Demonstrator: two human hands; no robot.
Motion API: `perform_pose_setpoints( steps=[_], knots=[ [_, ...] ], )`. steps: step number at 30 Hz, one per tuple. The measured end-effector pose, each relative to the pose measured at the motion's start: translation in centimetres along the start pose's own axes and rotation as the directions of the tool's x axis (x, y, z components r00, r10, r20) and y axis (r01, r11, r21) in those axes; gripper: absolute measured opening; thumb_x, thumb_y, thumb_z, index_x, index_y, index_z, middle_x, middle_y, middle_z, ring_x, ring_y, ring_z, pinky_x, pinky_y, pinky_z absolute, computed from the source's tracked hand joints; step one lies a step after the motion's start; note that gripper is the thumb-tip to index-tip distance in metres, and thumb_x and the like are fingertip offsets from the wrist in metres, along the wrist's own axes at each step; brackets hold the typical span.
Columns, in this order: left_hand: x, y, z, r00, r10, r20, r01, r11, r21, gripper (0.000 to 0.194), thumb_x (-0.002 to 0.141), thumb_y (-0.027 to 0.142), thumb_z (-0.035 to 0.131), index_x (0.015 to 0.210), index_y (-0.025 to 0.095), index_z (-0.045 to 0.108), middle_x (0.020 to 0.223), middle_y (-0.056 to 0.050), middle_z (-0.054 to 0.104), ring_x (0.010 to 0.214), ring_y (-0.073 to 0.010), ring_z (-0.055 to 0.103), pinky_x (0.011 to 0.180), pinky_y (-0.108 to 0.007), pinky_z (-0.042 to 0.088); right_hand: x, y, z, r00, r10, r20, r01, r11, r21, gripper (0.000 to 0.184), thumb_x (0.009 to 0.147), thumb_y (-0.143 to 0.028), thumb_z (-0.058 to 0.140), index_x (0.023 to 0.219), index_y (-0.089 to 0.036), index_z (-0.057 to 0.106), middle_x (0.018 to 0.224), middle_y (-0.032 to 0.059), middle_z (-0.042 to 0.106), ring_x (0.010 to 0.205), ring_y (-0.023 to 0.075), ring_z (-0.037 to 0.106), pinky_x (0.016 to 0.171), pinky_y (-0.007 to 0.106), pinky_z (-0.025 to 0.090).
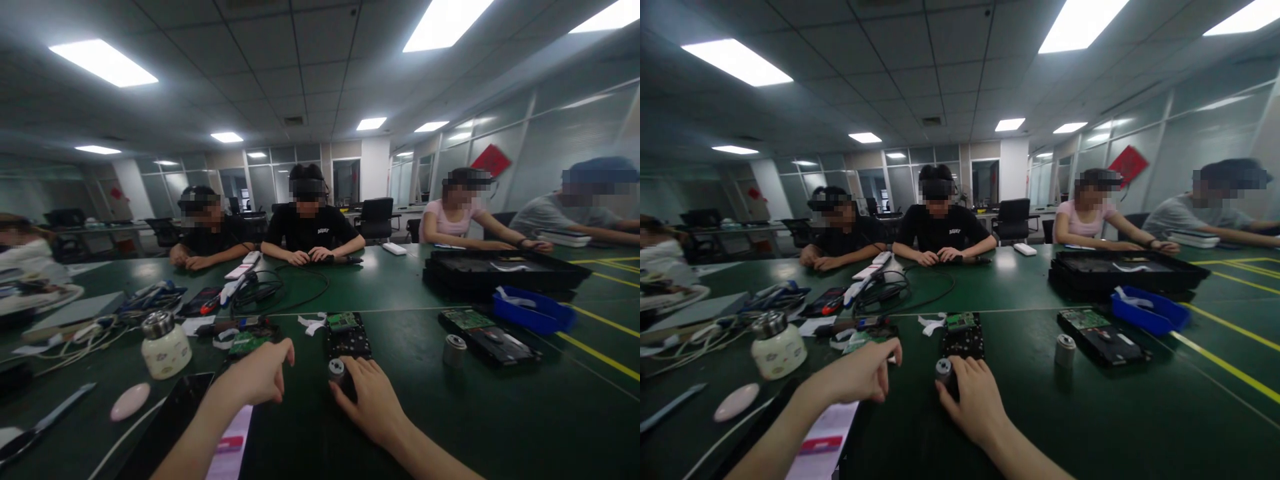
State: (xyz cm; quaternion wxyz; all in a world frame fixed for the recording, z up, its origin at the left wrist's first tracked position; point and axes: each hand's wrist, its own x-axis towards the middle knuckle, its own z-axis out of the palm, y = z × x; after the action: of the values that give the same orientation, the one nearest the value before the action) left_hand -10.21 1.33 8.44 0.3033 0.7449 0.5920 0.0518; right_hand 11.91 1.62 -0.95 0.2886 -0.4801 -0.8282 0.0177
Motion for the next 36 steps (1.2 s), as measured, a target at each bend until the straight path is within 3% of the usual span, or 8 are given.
perform_pose_setpoints(
  steps=[6,10,14,18,22,27,30,36],
  knots=[
    [1.2,1.2,2.8,0.997,-0.067,-0.038,0.075,0.951,0.301,0.05,0.039,-0.003,0.075,0.079,0.021,0.056,0.059,0.005,0.065,0.076,-0.0208,0.066,0.058,-0.022,0.041,0.0,0.0,-0.1,1.0,0.001,0.009,-0.001,1.0,0.015,0.028,0.085,-0.033,0.05,0.108,-0.018,0.054,0.101,0.0079,0.063,0.092,0.0239,0.057,0.084,0.038,0.039],
    [1.8,0.6,3.0,0.996,0.009,-0.089,0.018,0.954,0.299,0.047,0.031,-0.002,0.079,0.065,0.021,0.055,0.052,0.008,0.063,0.068,-0.0203,0.066,0.057,-0.023,0.04,0.1,-0.1,-0.1,1.0,-0.002,-0.009,0.002,1.0,0.018,0.027,0.085,-0.032,0.05,0.107,-0.018,0.054,0.1,0.0078,0.063,0.092,0.0241,0.057,0.083,0.038,0.04],
    [2.4,-0.8,3.1,0.999,0.016,-0.034,-0.007,0.973,0.23,0.047,0.027,0.0,0.08,0.059,0.02,0.052,0.051,0.008,0.064,0.061,-0.0194,0.067,0.05,-0.02,0.038,0.0,-0.1,0.0,0.999,-0.004,-0.032,0.004,1.0,0.017,0.026,0.085,-0.032,0.051,0.107,-0.019,0.055,0.099,0.0072,0.064,0.09,0.0238,0.057,0.082,0.038,0.041],
    [2.6,-1.2,2.9,1.0,-0.003,0.026,0.0,0.993,0.117,0.035,0.037,-0.001,0.075,0.052,0.019,0.049,0.045,0.008,0.062,0.057,-0.0181,0.067,0.049,-0.019,0.039,0.0,-0.1,0.0,1.0,-0.003,-0.024,0.004,1.0,0.021,0.027,0.085,-0.031,0.051,0.108,-0.018,0.054,0.099,0.007,0.063,0.09,0.0235,0.057,0.082,0.037,0.04],
    [2.2,0.2,1.9,0.983,0.095,-0.154,-0.09,0.995,0.041,0.025,0.053,0.001,0.066,0.069,0.018,0.056,0.055,0.005,0.065,0.06,-0.0157,0.065,0.053,-0.019,0.041,0.0,-0.1,0.2,1.0,0.005,-0.015,-0.004,1.0,0.013,0.026,0.084,-0.031,0.052,0.107,-0.018,0.054,0.098,0.0074,0.063,0.089,0.0238,0.056,0.081,0.037,0.04],
    [2.1,3.5,2.1,0.838,0.351,-0.418,-0.375,0.927,0.028,0.015,0.071,0.007,0.05,0.075,0.02,0.058,0.071,0.001,0.066,0.07,-0.0128,0.062,0.065,-0.02,0.041,0.1,-0.2,0.2,1.0,0.002,-0.01,-0.001,1.0,0.024,0.024,0.083,-0.028,0.053,0.106,-0.019,0.053,0.095,0.0059,0.063,0.087,0.0231,0.056,0.078,0.035,0.041],
    [3.1,4.4,3.2,0.821,0.4,-0.407,-0.446,0.895,-0.021,0.018,0.072,0.007,0.048,0.076,0.02,0.059,0.072,0.001,0.066,0.071,-0.0131,0.062,0.066,-0.02,0.042,0.0,-0.2,0.1,1.0,-0.015,-0.017,0.016,0.999,0.045,0.022,0.083,-0.026,0.053,0.104,-0.02,0.053,0.096,0.0045,0.062,0.087,0.0222,0.055,0.078,0.034,0.04],
    [4.4,4.2,3.8,0.849,0.41,-0.332,-0.452,0.89,-0.056,0.026,0.067,0.003,0.043,0.075,0.02,0.062,0.071,0.001,0.067,0.072,-0.0128,0.063,0.068,-0.02,0.043,0.0,-0.2,0.1,1.0,-0.008,-0.01,0.009,0.998,0.06,0.022,0.082,-0.025,0.053,0.103,-0.02,0.053,0.097,0.0036,0.062,0.086,0.0215,0.055,0.078,0.033,0.039]
  ],
)
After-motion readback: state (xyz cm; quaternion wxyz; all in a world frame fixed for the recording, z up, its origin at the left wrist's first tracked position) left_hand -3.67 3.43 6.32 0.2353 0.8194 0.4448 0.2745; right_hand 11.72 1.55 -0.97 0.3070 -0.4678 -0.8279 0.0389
